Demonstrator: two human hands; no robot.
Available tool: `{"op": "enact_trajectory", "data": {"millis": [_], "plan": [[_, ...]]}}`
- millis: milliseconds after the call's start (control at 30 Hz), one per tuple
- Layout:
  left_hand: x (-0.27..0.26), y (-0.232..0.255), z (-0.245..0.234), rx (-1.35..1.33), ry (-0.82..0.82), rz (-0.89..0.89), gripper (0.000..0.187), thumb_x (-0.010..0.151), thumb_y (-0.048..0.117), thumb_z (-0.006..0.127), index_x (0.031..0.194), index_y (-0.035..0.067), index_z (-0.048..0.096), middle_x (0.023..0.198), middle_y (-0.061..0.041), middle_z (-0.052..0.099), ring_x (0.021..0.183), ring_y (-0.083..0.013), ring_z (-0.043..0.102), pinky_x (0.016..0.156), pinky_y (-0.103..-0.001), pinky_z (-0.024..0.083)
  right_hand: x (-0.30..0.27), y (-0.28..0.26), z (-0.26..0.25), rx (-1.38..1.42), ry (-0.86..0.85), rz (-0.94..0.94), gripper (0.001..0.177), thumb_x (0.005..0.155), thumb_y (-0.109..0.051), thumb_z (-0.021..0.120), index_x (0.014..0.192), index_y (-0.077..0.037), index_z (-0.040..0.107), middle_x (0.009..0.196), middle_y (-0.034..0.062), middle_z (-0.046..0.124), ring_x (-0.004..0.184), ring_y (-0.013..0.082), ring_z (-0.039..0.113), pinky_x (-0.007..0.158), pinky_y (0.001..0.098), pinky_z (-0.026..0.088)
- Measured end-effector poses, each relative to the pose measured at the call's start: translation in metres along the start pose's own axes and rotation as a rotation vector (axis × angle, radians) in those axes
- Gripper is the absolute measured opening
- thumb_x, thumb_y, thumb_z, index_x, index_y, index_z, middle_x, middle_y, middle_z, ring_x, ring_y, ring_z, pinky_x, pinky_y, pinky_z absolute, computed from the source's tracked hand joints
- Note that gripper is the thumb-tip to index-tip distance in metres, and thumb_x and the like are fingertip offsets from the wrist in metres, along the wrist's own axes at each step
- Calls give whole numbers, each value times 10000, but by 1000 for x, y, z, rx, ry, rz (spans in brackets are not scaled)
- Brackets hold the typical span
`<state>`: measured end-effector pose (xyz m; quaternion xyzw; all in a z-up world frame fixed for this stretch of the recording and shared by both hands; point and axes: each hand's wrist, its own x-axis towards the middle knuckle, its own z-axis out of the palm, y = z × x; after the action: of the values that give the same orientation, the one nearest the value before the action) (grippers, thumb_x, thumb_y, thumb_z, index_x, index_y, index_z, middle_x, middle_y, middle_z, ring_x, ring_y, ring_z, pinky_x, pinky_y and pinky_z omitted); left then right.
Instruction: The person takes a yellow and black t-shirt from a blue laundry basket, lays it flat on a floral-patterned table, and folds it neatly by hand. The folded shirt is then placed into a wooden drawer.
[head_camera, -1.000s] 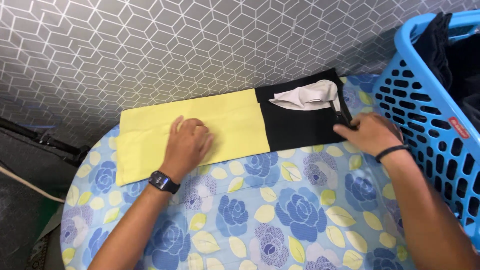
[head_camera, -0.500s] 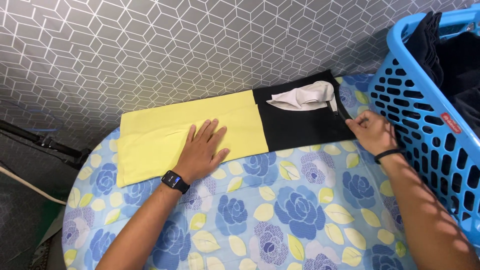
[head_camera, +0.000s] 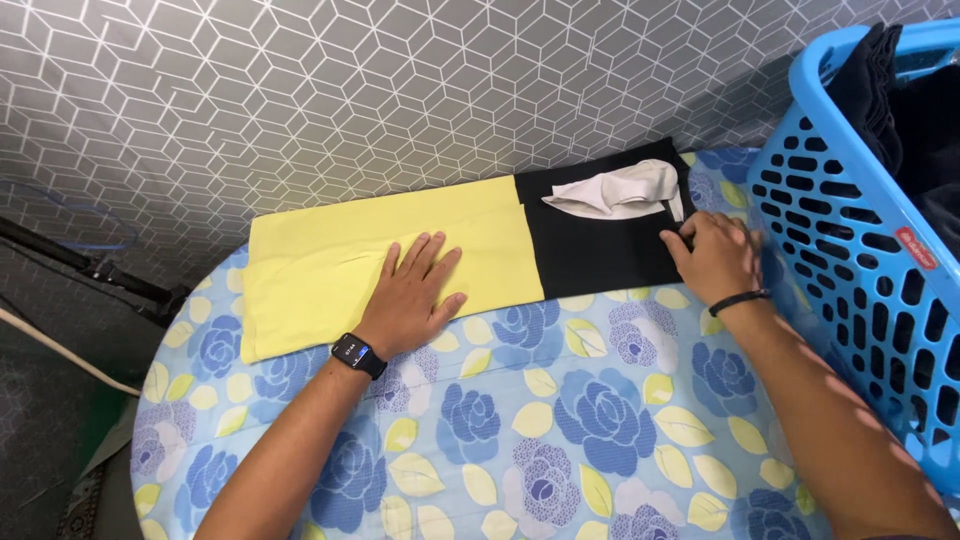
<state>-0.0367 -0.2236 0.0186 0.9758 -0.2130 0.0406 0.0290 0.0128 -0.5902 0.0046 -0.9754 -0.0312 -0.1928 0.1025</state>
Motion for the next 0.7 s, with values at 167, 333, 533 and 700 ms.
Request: {"op": "enact_trajectory", "data": {"millis": [167, 333, 533, 700], "plan": [[0, 0, -2, -22, -18, -20, 556, 848, 521, 261, 1307, 208, 280, 1375, -77, 223, 1290, -219, 162, 1033, -448, 56, 18, 1, -5, 94, -209, 58, 256, 812, -341, 546, 837, -86, 557, 752, 114, 600, 819, 339, 575, 721, 455, 414], [0, 1, -4, -30, -21, -13, 552, 854, 515, 246, 1311, 208, 278, 1369, -82, 226, 1289, -226, 159, 1033, -444, 46, 39, -2, -21, 137, -604, 192, 405, 667, -397, 612, 936, -93, 598, 890, 130, 661, 954, 341, 572, 803, 416, 433], [-1, 0, -2, -26, -14, -8, 549, 853, 522, 246, 1309, 218, 273, 1357, -82, 239, 1284, -225, 168, 1033, -445, 55, 45, 19, -7, 260, -503, 169, 247, 676, -288, 608, 750, -56, 567, 698, 152, 627, 783, 353, 600, 656, 406, 443], [-1, 1, -5, -38, -19, -10, 544, 855, 514, 252, 1307, 212, 280, 1357, -83, 240, 1284, -227, 166, 1032, -444, 56, 44, 28, 4, 486, -462, 222, 181, 719, -193, 565, 816, -51, 508, 654, 98, 559, 664, 277, 544, 576, 375, 393]]}}
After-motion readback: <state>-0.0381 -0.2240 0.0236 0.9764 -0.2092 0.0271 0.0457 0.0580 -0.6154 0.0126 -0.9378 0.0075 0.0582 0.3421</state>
